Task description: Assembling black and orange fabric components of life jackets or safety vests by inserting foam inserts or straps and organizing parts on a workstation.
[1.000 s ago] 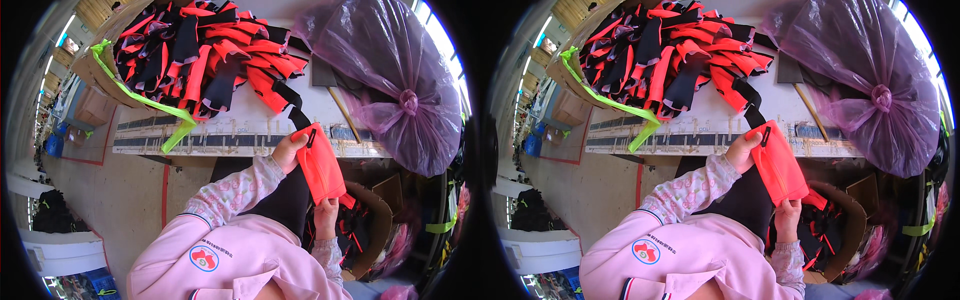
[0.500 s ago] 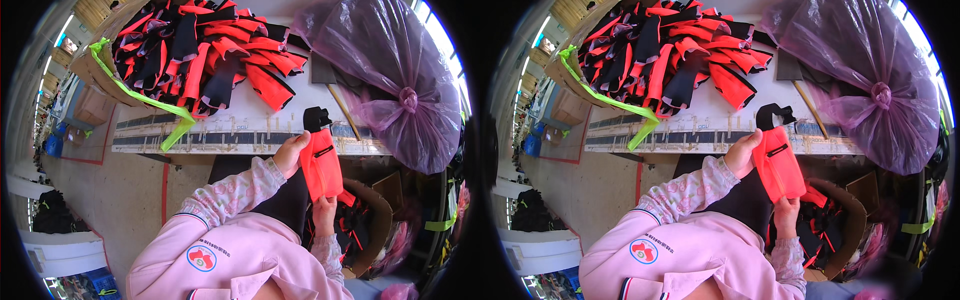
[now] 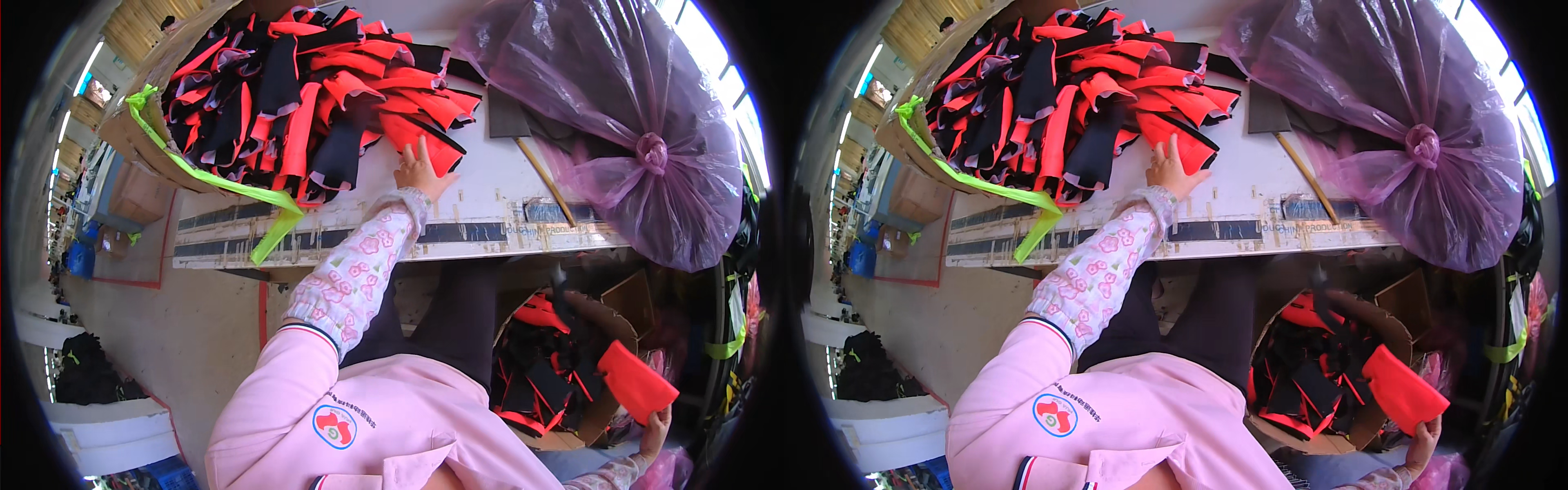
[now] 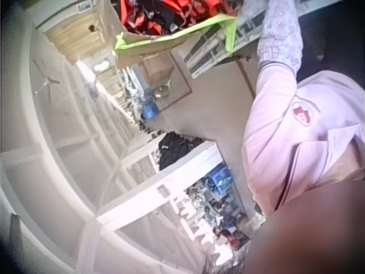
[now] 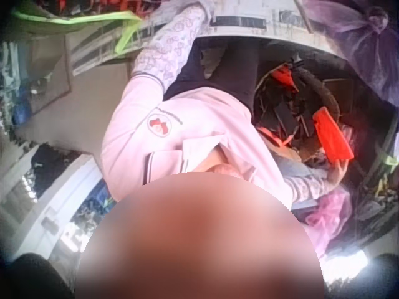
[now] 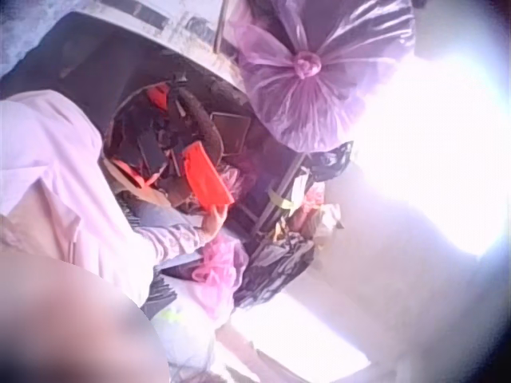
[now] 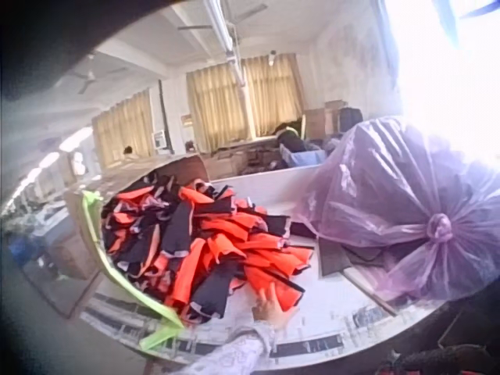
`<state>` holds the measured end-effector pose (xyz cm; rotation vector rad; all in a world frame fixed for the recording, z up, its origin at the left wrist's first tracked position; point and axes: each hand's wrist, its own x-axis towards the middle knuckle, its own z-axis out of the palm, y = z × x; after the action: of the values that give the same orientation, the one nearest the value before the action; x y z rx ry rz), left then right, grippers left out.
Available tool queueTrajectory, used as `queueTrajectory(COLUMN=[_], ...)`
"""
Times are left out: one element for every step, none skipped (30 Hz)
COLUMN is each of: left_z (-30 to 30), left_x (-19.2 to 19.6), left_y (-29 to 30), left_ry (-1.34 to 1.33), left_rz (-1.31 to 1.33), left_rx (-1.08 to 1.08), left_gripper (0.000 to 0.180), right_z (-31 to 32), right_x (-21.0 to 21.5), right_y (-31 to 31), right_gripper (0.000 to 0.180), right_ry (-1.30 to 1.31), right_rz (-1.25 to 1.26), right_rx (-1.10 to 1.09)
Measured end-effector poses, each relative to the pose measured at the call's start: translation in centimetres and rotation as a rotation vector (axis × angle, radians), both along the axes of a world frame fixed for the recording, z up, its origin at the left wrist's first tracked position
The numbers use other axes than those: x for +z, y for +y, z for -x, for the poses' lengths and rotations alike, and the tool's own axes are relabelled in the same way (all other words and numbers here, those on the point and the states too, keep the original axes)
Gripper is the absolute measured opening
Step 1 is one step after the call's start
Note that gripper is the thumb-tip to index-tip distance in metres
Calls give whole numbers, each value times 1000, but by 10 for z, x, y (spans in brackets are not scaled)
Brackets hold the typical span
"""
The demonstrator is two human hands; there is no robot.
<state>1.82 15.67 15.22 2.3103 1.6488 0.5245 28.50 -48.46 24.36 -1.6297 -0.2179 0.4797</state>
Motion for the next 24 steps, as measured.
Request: queueTrajectory(left_z=[-4,-1,6,11,11,13,19,26,37,35,36,36,36,42,45,47,50,54,57,59,64,73,80,84], left_x=[-2,-12,-30,-40,-42,-45,-40,-38,-48,-51,-52,-44,-29,-33,-33,-35,-38,-43,-43,-41,-40,-38,-36,-38], left_y=[3,10,19,24,20,13,3,-7,-17,-34,-52,-75,-104,-123,-145,-164,-178,-189,-197,-200,-196,-189,-185,-179], left_ry=[-33,-37,-151,-254,-317,-311,-473,-636,-765,-1155,-1530,-1570,-1630,-1634,-1619,-1654,-1562,-1576,-1480,-1382,-1375,-1409,-1439,-1470], left_rz=[16,15,-27,-71,-73,-67,21,108,63,267,471,584,676,751,815,933,1004,1141,1146,1151,1153,1266,1385,1401], left_rx=[2,-4,0,2,11,-2,11,24,36,42,52,46,109,72,10,33,-41,-42,-20,0,3,-70,-146,-180], left_gripper=[92,92,86,82,73,73,70,67,66,52,42,32,29,28,29,30,33,38,38,39,39,37,36,38], right_z=[1,-1,-25,-32,-31,-30,-29,-30,-7,-2,16,38,55,80,102,123,144,160,173,182,185,186,186,186], right_x=[-4,-11,-30,-48,-63,-80,-102,-116,-91,-105,-95,-94,-97,-82,-85,-78,-69,-62,-57,-53,-51,-60,-75,-85], right_y=[-7,-14,-44,-42,-42,-41,-28,-8,61,89,140,184,221,265,299,331,352,369,383,394,401,406,408,409], right_gripper=[27,25,23,17,18,20,22,25,29,30,32,34,36,41,47,50,51,51,51,48,46,46,42,39], right_ry=[48,95,52,10,-180,-373,-333,-294,-287,-292,-251,-198,-230,-155,-195,-190,-143,-95,-91,-305,-520,-514,-551,-588], right_rz=[149,296,657,952,1076,1194,944,693,679,516,456,269,295,221,108,5,-17,-45,-48,68,186,189,117,47], right_rx=[47,106,163,122,138,158,146,129,199,245,353,411,498,651,711,835,933,1030,1031,1066,1092,1092,1014,935])
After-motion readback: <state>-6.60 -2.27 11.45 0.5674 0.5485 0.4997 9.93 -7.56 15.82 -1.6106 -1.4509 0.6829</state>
